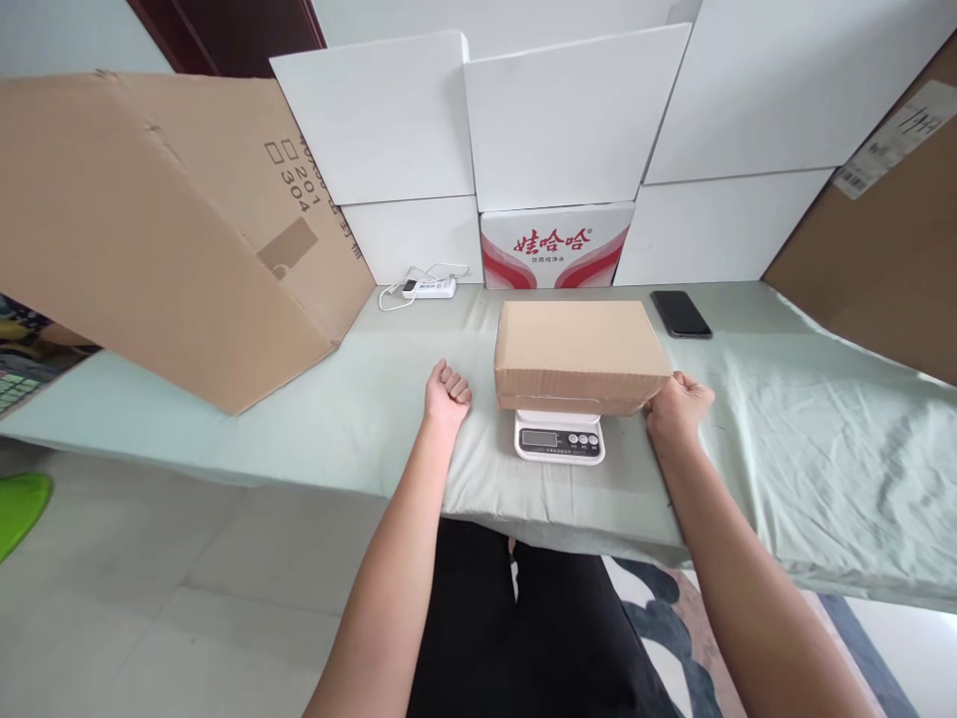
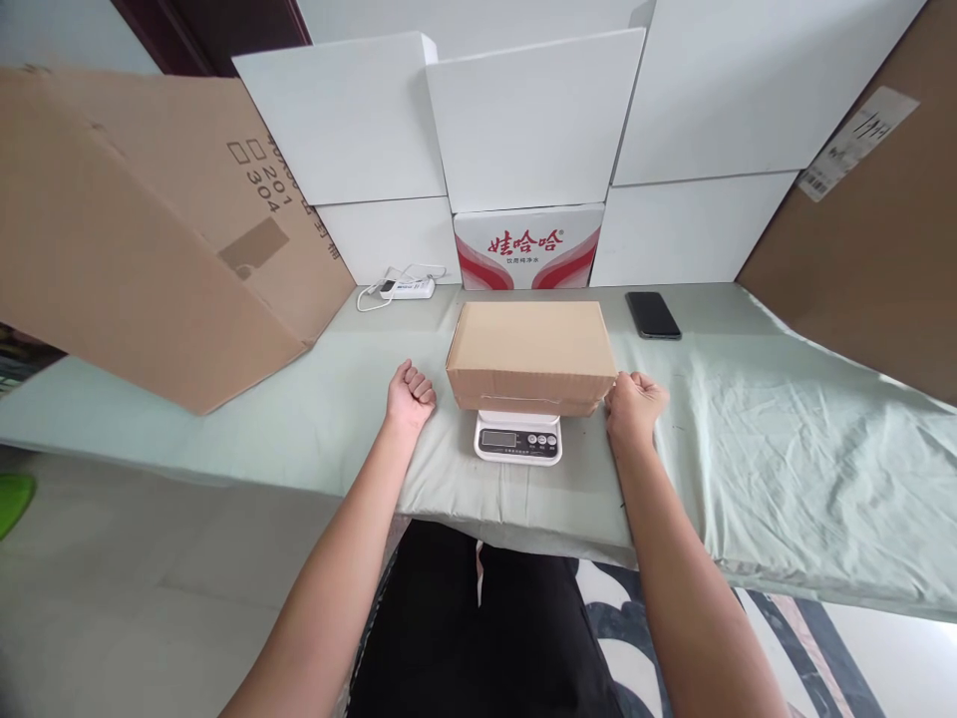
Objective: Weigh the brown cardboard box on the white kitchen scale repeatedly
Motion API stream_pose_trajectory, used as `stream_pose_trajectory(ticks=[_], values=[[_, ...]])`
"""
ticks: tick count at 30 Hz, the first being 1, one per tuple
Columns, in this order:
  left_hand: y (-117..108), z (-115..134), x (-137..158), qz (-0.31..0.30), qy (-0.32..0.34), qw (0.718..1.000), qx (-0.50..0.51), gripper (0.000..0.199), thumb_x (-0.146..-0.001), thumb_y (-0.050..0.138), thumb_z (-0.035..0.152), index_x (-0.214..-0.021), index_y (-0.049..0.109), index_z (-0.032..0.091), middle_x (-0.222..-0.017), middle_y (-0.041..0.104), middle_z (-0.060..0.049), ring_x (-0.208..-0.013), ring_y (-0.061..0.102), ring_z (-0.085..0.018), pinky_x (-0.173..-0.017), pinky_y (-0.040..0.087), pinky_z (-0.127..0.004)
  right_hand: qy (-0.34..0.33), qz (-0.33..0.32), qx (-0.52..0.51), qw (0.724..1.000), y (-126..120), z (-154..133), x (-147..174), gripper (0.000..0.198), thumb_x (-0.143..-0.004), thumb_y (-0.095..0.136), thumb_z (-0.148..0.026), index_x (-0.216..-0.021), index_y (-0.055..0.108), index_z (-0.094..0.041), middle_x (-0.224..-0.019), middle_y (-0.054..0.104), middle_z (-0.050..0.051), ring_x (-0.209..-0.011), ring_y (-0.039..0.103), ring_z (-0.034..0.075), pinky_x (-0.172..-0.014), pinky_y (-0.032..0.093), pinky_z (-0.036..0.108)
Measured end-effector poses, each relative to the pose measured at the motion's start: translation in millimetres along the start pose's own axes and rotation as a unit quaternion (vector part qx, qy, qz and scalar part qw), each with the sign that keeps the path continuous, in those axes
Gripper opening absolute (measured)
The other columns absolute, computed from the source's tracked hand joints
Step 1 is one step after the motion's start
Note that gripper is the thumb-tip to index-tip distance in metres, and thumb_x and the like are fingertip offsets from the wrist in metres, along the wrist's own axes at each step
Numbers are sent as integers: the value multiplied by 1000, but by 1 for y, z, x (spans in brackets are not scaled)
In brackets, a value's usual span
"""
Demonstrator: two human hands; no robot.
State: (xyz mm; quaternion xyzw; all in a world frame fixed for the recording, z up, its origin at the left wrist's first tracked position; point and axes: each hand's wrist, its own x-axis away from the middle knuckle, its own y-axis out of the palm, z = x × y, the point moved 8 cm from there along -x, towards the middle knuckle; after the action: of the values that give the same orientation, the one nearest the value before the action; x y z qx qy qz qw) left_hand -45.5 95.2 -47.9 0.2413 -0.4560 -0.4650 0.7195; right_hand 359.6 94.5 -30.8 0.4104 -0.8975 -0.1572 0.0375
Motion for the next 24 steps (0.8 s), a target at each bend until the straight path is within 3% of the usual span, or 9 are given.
stream_pose_trajectory(ticks=[14, 24], values=[[4, 2, -2, -21, -5, 1000, 8, 57, -114, 36, 21, -66, 6, 26, -54, -2, 10, -37, 7, -8, -34, 12, -23, 9, -8, -49, 999, 4, -3, 0, 47, -64, 62, -4, -55, 21, -25, -51, 18, -11, -44, 20, 2, -38, 18, 16], [3, 2, -5, -38, 2, 999, 10, 58, -113, 37, 20, -62, 8, 26, -51, 6, 9, -38, 14, -9, -36, 16, -24, 32, -12, -49, 998, 7, -5, 2, 48, -66, 60, -2, -57, 19, -25, -53, 15, -11, -43, 21, 3, -39, 17, 16]])
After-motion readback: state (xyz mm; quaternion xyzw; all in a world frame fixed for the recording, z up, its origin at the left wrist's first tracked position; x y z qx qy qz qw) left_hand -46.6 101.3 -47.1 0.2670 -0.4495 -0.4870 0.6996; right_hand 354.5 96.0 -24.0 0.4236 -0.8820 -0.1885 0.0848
